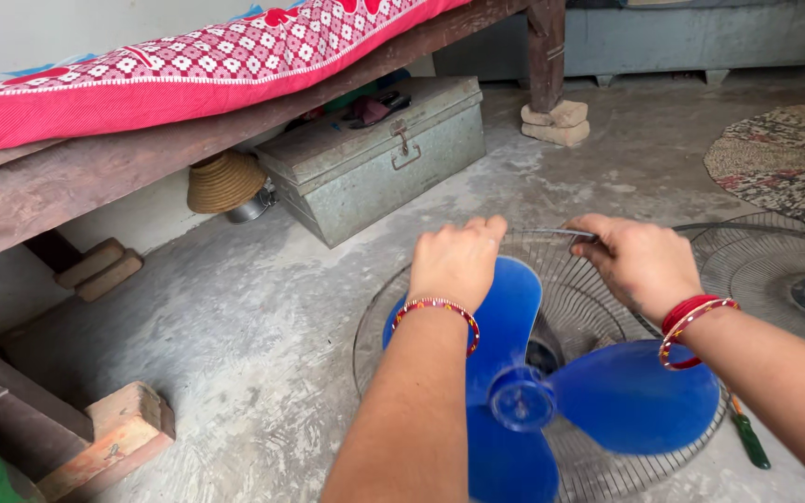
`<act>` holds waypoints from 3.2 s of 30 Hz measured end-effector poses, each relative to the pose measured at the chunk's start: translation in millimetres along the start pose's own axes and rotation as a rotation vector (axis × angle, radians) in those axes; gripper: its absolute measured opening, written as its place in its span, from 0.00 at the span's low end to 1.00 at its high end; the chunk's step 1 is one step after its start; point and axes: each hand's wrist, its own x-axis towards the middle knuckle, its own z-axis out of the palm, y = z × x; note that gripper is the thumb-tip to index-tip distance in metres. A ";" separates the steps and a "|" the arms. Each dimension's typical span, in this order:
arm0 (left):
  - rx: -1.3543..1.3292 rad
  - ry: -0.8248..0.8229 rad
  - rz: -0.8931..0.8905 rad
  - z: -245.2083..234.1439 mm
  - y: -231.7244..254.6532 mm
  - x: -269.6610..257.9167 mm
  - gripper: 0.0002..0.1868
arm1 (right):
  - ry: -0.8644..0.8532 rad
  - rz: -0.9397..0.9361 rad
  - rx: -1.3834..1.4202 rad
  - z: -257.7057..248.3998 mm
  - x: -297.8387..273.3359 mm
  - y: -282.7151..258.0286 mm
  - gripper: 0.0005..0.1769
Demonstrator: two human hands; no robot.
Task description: The person reassembles a table fan by hand, attaching the front grille, then the rear grille, and using a screwdriver to tighten the securing screw. The fan is placed on the floor during the process.
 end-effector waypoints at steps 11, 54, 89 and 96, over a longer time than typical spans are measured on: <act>-0.127 -0.091 -0.320 51.8 -41.7 -6.9 0.17 | -0.017 -0.144 0.264 68.9 27.5 34.0 0.33; -0.444 -0.496 -0.668 59.1 57.3 -74.1 0.46 | -0.490 0.335 0.199 143.3 -30.9 159.4 0.22; -0.340 -0.232 -0.592 84.2 141.4 -26.2 0.26 | -0.593 0.444 0.558 105.0 -44.0 249.4 0.19; -0.256 0.079 -0.406 73.4 156.5 -25.1 0.25 | -0.601 0.527 0.626 104.0 -54.3 261.0 0.20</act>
